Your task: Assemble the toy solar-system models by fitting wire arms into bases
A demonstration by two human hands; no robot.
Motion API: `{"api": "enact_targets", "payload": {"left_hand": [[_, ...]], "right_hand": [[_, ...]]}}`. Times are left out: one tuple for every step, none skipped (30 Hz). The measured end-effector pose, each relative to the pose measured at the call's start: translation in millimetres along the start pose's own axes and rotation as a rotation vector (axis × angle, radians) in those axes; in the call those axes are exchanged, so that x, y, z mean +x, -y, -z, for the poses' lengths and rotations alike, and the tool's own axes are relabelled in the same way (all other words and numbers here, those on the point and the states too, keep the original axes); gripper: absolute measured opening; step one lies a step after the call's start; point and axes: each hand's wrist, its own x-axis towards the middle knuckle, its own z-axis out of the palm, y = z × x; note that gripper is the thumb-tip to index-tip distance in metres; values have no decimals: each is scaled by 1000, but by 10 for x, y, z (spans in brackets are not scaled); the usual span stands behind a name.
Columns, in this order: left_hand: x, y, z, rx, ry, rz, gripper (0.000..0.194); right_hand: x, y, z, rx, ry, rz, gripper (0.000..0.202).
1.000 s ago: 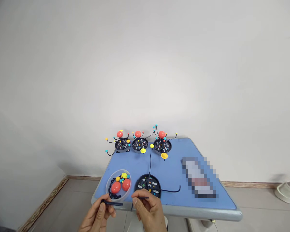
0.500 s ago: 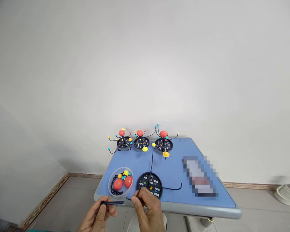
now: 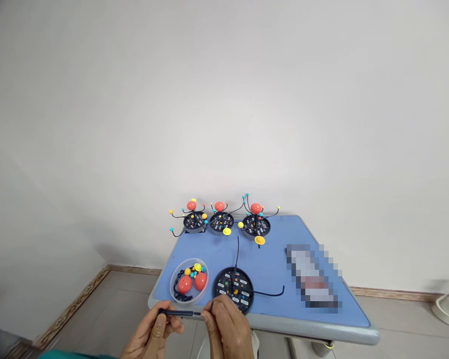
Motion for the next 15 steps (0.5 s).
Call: {"api": "enact_targets", "payload": {"left_hand": [[-2, -1, -5, 8, -1, -1, 37], [-5, -3, -9, 16, 0, 0, 37], [-9, -3, -12, 27, 5, 3, 36], [-12, -3, -15, 37, 8, 6, 36], [-15, -2, -17, 46, 8, 7, 35], [-17, -1, -18, 51, 4, 5, 35], [-19, 2, -20, 54, -4, 0, 36], [-19, 5, -21, 59, -15, -6, 36], [-20, 10, -23, 63, -25, -11, 37], [-19, 15, -24, 68, -32, -17, 38], [-19, 21, -25, 74, -36, -23, 38], [-19, 26, -25, 81, -39, -27, 39], [-18, 31, -26, 88, -42, -28, 39], [-18, 35, -26, 95, -42, -27, 39], [-18, 38, -27, 101, -41, -24, 39]], "right_hand": [[3, -1, 3, 0, 0, 1, 20], [7, -2, 6, 0, 0, 3, 20], [10, -3, 9, 2, -2, 5, 20], [12, -5, 11, 3, -3, 6, 20], [13, -6, 14, 4, -4, 6, 20], [14, -7, 16, 3, -4, 4, 20], [14, -9, 18, 1, -5, -1, 21], [13, -11, 20, -2, -5, -5, 20], [12, -13, 21, -4, -3, -9, 20], [12, -15, 22, -4, 1, -10, 20], [11, -18, 24, -6, 6, -10, 20], [12, -20, 26, -8, 12, -7, 20], [14, -24, 29, -12, 17, -3, 20], [16, -28, 33, -19, 19, 0, 20], [19, -34, 38, -28, 21, 4, 20]]}}
